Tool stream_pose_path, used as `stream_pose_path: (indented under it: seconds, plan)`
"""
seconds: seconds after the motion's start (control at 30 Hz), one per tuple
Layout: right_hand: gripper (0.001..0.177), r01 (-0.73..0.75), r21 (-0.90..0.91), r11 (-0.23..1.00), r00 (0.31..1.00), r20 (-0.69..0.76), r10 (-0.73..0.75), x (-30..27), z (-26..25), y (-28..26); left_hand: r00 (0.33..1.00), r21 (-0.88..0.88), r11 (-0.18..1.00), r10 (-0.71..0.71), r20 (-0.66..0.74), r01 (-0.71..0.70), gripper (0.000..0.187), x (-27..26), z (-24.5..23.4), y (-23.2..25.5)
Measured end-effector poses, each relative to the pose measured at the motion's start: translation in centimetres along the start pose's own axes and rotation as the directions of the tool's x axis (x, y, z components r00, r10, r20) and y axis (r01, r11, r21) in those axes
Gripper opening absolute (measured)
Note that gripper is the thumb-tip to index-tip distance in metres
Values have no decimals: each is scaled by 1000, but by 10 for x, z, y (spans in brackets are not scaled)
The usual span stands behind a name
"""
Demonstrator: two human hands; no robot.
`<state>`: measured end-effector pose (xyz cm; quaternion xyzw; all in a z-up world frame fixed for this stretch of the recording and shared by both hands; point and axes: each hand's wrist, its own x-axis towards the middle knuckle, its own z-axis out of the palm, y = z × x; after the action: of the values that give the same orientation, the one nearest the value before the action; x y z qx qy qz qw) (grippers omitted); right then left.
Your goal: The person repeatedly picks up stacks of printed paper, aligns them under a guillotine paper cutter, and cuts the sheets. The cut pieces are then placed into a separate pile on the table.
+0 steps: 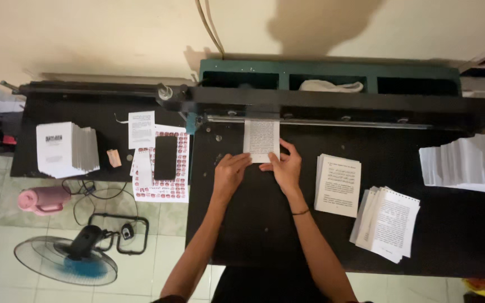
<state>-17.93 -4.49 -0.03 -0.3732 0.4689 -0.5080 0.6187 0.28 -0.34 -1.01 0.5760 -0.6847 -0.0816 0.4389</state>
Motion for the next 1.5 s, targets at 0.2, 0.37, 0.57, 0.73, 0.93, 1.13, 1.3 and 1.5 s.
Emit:
stream_pose_path:
  seconds: [0.2, 0.37, 0.57, 0.73, 0.93, 1.13, 1.3, 1.5]
  plan:
    - [58, 0, -36, 999, 998, -63, -2, 3, 2, 5, 999, -43, 999, -28, 30, 29, 7, 7, -9, 5]
    - [55, 28, -104, 994, 1000, -10, -29, -3, 2, 3, 997, -30, 996, -79, -13, 79, 6, 4, -14, 15]
    - [56, 23, -99, 995, 1000, -7, -24, 1, 4, -1, 996, -71, 994, -83, -22, 81, 10, 7, -13, 14]
    - [56, 34, -37, 999, 999, -1, -34, -2, 3, -2, 993, -50, 992, -115, -6, 115, 13, 7, -13, 17]
    - [59, 12, -7, 1000, 1000, 7, -12, -2, 3, -6, 991, -49, 990, -134, 11, 134, 12, 6, -12, 17]
    - [59, 22, -25, 999, 1000, 2, -22, -3, 5, -5, 993, -53, 991, -120, -18, 119, 13, 6, -14, 18]
    - [59, 27, -31, 999, 1000, 4, -27, -3, 4, -5, 991, -57, 989, -134, 10, 135, 12, 6, -12, 15]
    - [58, 37, -50, 998, 999, 8, -37, -2, 1, 0, 993, -76, 990, -121, -10, 120, 14, 5, -13, 13]
